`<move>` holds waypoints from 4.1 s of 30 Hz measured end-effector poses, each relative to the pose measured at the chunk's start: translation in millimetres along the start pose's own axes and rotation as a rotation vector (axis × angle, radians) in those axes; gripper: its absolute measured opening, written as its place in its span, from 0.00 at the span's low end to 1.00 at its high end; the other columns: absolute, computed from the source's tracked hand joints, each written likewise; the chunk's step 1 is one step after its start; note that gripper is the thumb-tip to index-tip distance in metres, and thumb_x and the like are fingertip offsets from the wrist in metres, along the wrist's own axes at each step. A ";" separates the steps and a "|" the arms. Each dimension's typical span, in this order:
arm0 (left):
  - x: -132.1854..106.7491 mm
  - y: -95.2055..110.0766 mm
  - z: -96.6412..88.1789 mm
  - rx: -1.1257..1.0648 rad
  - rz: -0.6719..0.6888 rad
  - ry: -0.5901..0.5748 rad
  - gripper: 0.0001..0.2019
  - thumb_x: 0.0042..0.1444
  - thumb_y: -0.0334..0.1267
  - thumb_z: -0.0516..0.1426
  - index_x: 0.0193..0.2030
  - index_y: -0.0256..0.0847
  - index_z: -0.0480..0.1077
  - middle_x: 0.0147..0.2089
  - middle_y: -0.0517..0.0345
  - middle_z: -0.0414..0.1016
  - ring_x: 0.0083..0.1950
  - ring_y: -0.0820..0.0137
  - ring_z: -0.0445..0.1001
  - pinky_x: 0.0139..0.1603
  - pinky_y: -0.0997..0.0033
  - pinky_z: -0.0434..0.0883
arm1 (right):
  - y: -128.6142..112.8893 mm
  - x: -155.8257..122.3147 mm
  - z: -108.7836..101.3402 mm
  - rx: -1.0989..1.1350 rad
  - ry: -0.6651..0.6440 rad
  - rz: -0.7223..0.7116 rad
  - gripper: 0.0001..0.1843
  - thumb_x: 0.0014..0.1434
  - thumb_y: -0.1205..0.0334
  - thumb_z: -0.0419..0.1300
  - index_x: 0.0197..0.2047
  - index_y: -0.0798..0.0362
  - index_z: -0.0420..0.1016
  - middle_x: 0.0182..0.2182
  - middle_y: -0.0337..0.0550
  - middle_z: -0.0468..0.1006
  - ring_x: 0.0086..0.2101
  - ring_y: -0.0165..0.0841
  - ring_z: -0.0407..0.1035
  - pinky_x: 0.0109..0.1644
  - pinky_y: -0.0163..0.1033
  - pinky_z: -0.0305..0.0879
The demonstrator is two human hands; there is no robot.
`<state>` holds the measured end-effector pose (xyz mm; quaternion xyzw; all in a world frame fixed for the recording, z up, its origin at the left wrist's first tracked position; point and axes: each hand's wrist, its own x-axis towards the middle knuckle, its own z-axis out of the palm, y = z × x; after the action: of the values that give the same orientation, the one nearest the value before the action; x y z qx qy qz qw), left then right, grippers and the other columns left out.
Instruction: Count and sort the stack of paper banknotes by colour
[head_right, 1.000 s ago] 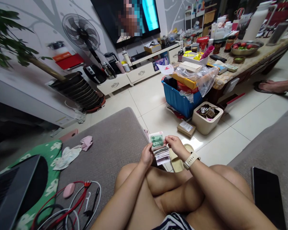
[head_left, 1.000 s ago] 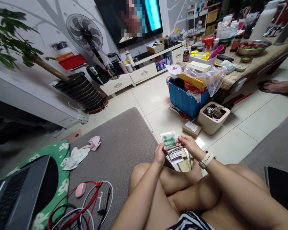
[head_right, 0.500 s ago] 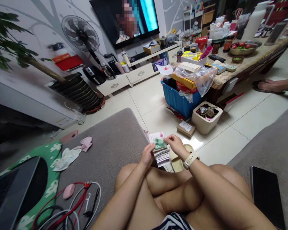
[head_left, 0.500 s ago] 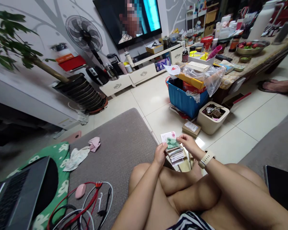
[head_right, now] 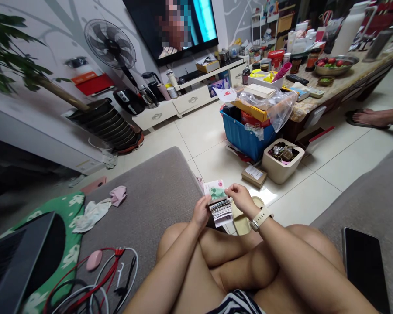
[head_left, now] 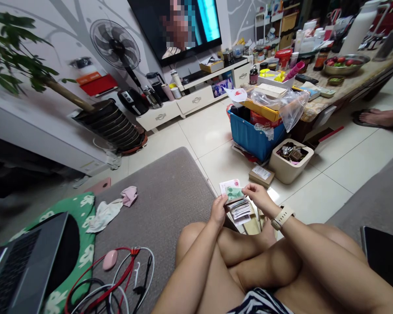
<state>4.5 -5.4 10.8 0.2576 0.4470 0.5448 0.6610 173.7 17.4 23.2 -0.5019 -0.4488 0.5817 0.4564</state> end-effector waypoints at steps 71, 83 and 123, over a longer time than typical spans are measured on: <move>8.2 -4.8 -2.9 -0.024 0.045 0.100 0.14 0.44 0.47 0.65 0.29 0.36 0.77 0.32 0.53 0.82 0.35 0.63 0.79 0.44 0.64 0.71 | -9.5 -3.0 3.3 0.089 -0.071 -0.030 0.13 0.51 0.52 0.65 0.25 0.52 0.71 0.23 0.35 0.68 0.25 0.29 0.58 0.32 0.37 0.53; 5.7 -2.5 -3.2 0.017 0.064 0.113 0.13 0.42 0.45 0.67 0.26 0.37 0.76 0.29 0.55 0.80 0.31 0.67 0.76 0.39 0.67 0.70 | -11.8 -4.5 2.8 0.112 -0.155 -0.019 0.20 0.53 0.44 0.63 0.23 0.52 0.72 0.23 0.41 0.74 0.25 0.31 0.62 0.33 0.39 0.57; 6.5 -6.0 -3.6 0.010 0.058 0.131 0.13 0.43 0.44 0.65 0.22 0.38 0.71 0.22 0.63 0.72 0.25 0.74 0.68 0.28 0.74 0.65 | -4.2 -1.0 1.9 0.075 -0.082 -0.035 0.14 0.51 0.51 0.63 0.25 0.53 0.69 0.22 0.34 0.66 0.24 0.28 0.56 0.30 0.36 0.52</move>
<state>4.3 -1.3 2.2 0.2372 0.4845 0.5773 0.6130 172.2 17.1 27.6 -0.4521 -0.4538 0.6102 0.4661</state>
